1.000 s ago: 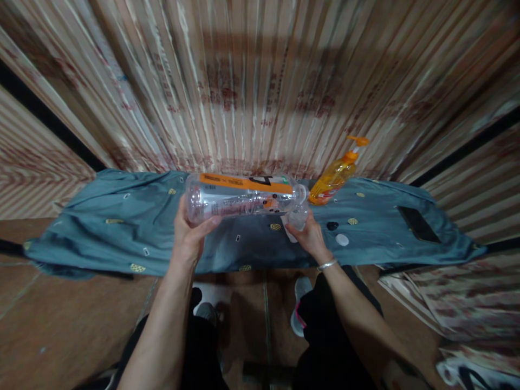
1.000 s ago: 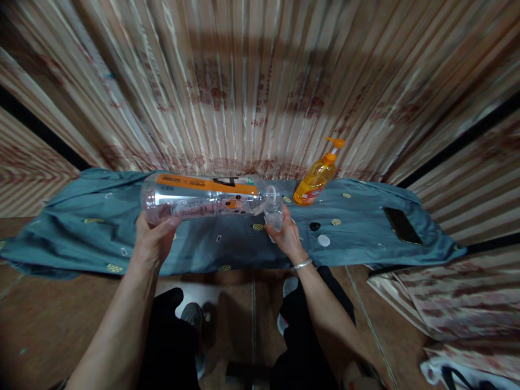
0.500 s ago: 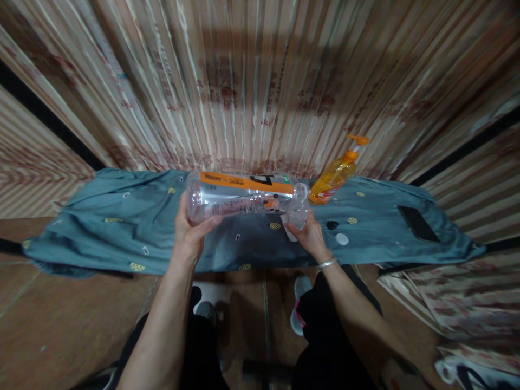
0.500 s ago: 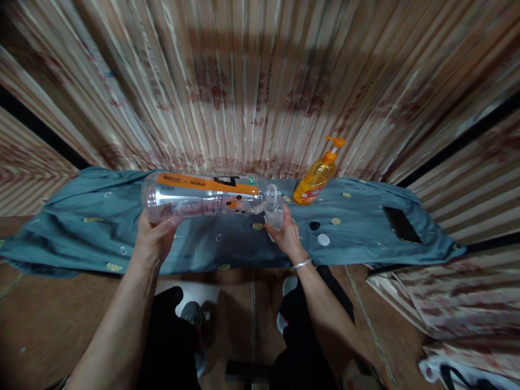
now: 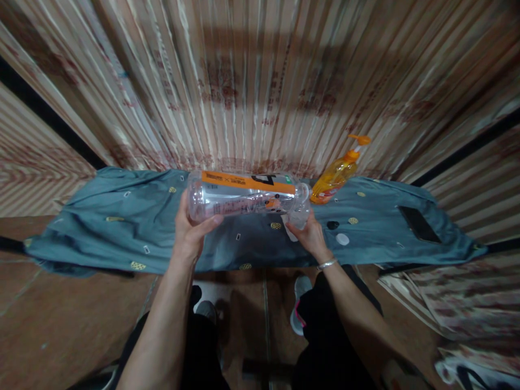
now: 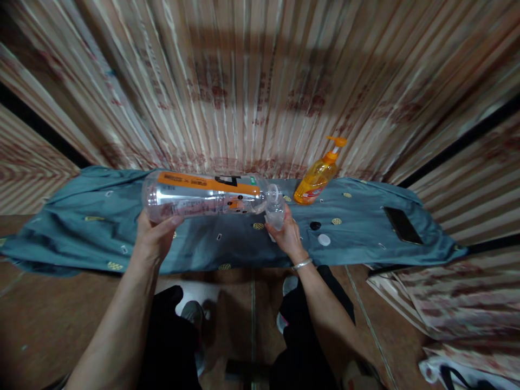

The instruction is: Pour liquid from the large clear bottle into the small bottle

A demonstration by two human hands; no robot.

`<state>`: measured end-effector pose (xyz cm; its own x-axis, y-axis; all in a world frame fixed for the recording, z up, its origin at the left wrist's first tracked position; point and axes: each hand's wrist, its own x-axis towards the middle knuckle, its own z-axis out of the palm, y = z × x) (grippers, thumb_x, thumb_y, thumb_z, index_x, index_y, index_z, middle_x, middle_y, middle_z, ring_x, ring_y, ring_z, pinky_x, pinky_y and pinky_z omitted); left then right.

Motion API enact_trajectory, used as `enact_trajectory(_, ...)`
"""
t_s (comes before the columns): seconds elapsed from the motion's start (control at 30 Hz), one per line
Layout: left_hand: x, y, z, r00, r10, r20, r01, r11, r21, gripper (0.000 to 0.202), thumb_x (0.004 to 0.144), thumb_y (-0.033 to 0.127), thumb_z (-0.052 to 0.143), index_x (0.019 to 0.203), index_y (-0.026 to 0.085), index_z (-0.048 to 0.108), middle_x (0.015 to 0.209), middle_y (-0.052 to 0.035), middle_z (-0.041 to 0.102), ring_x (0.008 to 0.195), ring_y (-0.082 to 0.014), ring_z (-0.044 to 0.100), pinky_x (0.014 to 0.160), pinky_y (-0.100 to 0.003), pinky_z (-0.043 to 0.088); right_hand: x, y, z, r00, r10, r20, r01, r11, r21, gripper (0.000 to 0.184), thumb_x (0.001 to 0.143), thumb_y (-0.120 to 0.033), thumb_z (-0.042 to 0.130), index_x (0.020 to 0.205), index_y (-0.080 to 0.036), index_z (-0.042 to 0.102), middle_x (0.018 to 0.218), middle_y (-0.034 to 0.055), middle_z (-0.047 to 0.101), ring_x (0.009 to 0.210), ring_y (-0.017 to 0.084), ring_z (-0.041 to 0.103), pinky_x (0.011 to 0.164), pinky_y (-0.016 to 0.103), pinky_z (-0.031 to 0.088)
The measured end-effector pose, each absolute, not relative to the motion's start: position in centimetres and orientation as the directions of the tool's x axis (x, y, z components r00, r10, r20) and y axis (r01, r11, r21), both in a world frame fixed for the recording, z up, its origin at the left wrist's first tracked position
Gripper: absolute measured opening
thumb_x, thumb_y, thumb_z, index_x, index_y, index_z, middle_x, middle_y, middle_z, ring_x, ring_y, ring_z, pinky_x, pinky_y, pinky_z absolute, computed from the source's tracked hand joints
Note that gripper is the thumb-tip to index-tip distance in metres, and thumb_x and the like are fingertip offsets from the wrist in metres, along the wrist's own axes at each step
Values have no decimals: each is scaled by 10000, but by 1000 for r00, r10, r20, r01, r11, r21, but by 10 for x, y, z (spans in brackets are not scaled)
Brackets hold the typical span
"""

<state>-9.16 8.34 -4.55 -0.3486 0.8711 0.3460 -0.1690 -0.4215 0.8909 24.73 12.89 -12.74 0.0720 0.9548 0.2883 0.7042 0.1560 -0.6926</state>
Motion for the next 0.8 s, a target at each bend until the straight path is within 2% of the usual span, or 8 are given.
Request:
enact_trajectory(0.17, -91, 83, -45, -334, 874, 352, -167, -423, 891, 952, 533, 380, 1136, 1415, 299, 786, 1328, -100, 828, 1355, -444, 773, 1273, -686, 557, 245, 129, -125, 87, 962, 260, 704, 126, -699, 893, 839, -481, 837, 1615, -114, 592, 1258, 207, 904, 1145, 443, 896, 951, 531, 736)
enact_trajectory(0.33, -89, 83, -43, -357, 871, 338, -184, -420, 889, 981, 493, 401, 1147, 1400, 273, 796, 1370, -126, 826, 1387, -466, 759, 1282, -703, 550, 246, 129, -127, 85, 958, 275, 705, 137, -696, 881, 859, -524, 835, 1607, -124, 597, 1254, 206, 902, 1142, 438, 895, 956, 538, 738)
enact_trajectory(0.47, -89, 83, -43, -349, 869, 351, -167, -426, 889, 969, 501, 415, 1153, 1393, 275, 801, 1362, -122, 830, 1388, -460, 763, 1268, -681, 574, 246, 129, -127, 83, 954, 287, 701, 149, -698, 887, 874, -552, 828, 1615, -125, 596, 1291, 210, 898, 1151, 435, 891, 970, 549, 736)
enact_trajectory(0.63, -88, 83, -41, -361, 869, 338, -186, -423, 887, 964, 474, 451, 1166, 1357, 276, 822, 1339, -116, 847, 1354, -448, 782, 1257, -666, 588, 244, 128, -123, 88, 964, 251, 711, 116, -694, 865, 860, -515, 835, 1589, -105, 615, 1308, 232, 889, 1187, 448, 882, 1001, 549, 730)
enact_trajectory(0.8, -86, 81, -37, -384, 875, 294, -218, -395, 892, 970, 431, 409, 1166, 1327, 258, 826, 1326, -116, 848, 1337, -448, 781, 1236, -652, 596, 244, 128, -123, 95, 964, 249, 722, 106, -684, 885, 856, -502, 835, 1605, -103, 585, 1287, 219, 894, 1164, 437, 890, 971, 525, 730)
